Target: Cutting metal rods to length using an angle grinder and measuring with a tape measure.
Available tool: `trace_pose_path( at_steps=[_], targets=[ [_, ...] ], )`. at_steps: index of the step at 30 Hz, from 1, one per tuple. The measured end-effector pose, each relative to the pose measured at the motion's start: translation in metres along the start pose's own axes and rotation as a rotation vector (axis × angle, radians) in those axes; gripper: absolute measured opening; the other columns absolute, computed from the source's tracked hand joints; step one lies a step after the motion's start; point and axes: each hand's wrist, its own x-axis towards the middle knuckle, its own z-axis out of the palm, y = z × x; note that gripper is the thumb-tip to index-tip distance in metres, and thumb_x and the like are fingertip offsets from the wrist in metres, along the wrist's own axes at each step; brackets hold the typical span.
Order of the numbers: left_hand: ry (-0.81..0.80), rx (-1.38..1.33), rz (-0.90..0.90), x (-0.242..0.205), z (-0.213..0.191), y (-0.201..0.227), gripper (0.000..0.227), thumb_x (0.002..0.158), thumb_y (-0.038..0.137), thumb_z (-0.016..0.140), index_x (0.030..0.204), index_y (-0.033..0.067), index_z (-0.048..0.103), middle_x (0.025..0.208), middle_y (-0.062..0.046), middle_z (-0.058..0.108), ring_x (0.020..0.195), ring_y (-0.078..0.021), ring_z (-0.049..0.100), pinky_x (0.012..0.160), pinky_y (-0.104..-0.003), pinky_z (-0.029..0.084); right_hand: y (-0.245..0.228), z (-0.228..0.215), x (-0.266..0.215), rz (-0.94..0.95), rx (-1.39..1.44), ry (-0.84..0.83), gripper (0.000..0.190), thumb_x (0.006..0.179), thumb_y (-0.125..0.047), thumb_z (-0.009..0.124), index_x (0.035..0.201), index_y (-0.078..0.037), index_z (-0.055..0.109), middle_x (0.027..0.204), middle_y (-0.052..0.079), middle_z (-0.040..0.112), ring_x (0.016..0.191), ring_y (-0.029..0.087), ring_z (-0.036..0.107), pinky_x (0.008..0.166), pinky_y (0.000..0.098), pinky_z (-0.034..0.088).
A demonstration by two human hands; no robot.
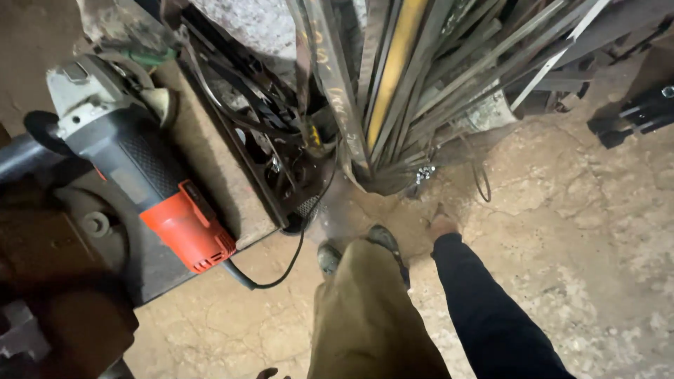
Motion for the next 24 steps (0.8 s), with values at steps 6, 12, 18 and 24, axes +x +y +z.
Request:
trace_pose_path(
  at_steps=[6, 12, 18, 24],
  targets=[
    [-0.075, 0.054, -0.025, -0.04, -0.001, 0.01, 0.062, 0.075, 0.048, 0.082, 0.12, 0.0079, 0.07, 0.109, -0.014, 0.08, 0.108, -0.0268, 0.075, 0.1, -0.037, 0.057, -0.008, -0.098, -0.081, 0.198, 0.898, -0.259, 0.084, 0.085, -0.065, 0.059, 0.147, -0.008, 0.051, 0.136, 0.017, 0.065, 0.12, 0.035, 0.063, 0.1, 0.0486, 0.048],
    [-0.02, -0.093, 0.147, -0.108, -0.071, 0.095, 0.056, 0.078, 0.046, 0.079, 0.114, 0.0035, 0.071, 0.105, -0.016, 0.078, 0.099, -0.0302, 0.076, 0.087, -0.04, 0.06, -0.103, -0.354, -0.18, 0.111, 2.254, -0.743, 0.127, 0.067, -0.1, 0.038, 0.155, -0.009, 0.039, 0.157, 0.019, 0.044, 0.139, 0.036, 0.047, 0.109, 0.0517, 0.04],
    [0.006, -0.222, 0.337, -0.138, -0.16, 0.179, 0.044, 0.084, 0.042, 0.075, 0.109, 0.005, 0.072, 0.098, -0.013, 0.08, 0.087, -0.026, 0.078, 0.078, -0.038, 0.061, -0.188, -0.518, -0.208, -0.417, 2.452, -0.681, 0.122, 0.072, -0.095, 0.047, 0.156, -0.006, 0.043, 0.148, 0.015, 0.054, 0.127, 0.03, 0.055, 0.108, 0.0476, 0.045],
    [0.121, -0.29, 0.678, -0.187, -0.264, 0.242, 0.039, 0.084, 0.035, 0.076, 0.107, 0.0044, 0.071, 0.096, -0.014, 0.079, 0.085, -0.0259, 0.078, 0.075, -0.038, 0.061, -0.27, -0.622, -0.274, -0.902, 2.697, -0.645, 0.11, 0.075, -0.094, 0.046, 0.14, -0.005, 0.057, 0.122, 0.01, 0.067, 0.097, 0.023, 0.066, 0.086, 0.0365, 0.053]
  ],
)
